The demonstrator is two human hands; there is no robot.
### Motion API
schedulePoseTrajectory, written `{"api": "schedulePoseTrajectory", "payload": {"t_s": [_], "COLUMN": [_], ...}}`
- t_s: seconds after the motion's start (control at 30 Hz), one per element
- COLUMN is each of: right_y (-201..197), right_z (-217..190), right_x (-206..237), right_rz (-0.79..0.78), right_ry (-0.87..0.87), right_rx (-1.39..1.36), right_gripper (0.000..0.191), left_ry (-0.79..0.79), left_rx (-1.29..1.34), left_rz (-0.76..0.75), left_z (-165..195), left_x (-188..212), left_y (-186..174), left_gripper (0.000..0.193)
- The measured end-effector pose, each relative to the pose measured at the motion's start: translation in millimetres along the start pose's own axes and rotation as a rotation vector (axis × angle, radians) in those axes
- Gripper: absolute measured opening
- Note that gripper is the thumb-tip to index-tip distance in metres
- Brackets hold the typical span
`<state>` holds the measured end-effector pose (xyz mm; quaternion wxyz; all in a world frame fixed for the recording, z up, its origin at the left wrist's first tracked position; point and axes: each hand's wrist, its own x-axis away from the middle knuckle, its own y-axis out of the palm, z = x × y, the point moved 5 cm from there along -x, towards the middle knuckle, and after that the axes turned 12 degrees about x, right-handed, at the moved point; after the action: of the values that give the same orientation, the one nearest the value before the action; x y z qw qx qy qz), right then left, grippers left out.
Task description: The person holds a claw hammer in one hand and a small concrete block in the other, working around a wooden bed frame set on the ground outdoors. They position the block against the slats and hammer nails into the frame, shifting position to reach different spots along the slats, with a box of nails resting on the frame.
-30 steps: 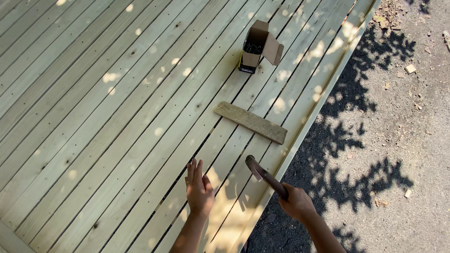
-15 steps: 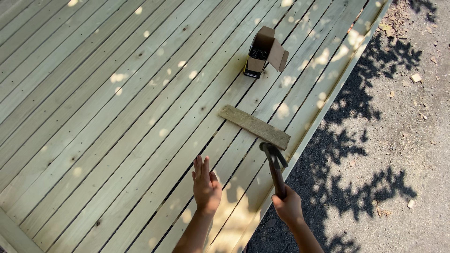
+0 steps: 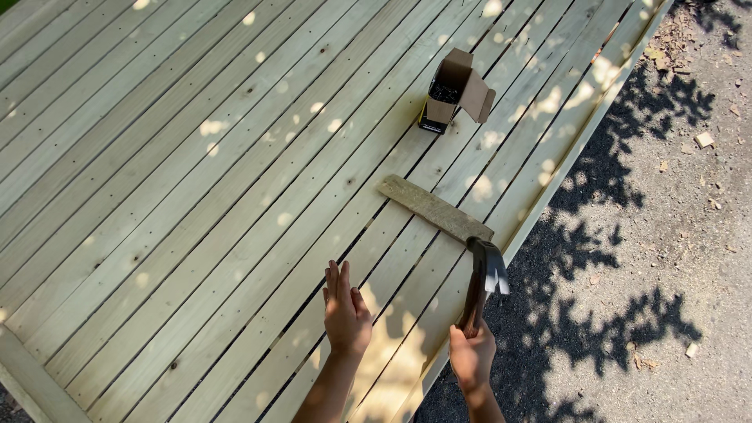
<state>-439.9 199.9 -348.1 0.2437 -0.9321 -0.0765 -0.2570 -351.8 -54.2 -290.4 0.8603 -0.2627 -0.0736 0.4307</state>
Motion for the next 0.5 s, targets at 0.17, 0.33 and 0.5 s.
{"api": "schedulePoseTrajectory", "payload": {"t_s": [0.17,0.33,0.5], "right_y": [25.9,59.6,49.2], "right_z": [-21.6,-9.0,-66.4], "right_x": [23.3,40.2,33.0], "right_rz": [0.185,0.062,-0.121], "right_ry": [-0.377,0.100,0.213], "right_rx": [0.231,0.349,0.198], "right_gripper": [0.016,0.020,0.016], "left_ry": [-0.055,-0.088,-0.099], "left_rx": [0.006,0.052,0.031], "left_rz": [0.007,-0.054,-0.070], "left_z": [-4.2,14.7,45.7], "left_x": [2.0,15.7,20.1], "left_y": [-1.8,-8.1,-36.6], "left_gripper": [0.054,0.059,0.055]}}
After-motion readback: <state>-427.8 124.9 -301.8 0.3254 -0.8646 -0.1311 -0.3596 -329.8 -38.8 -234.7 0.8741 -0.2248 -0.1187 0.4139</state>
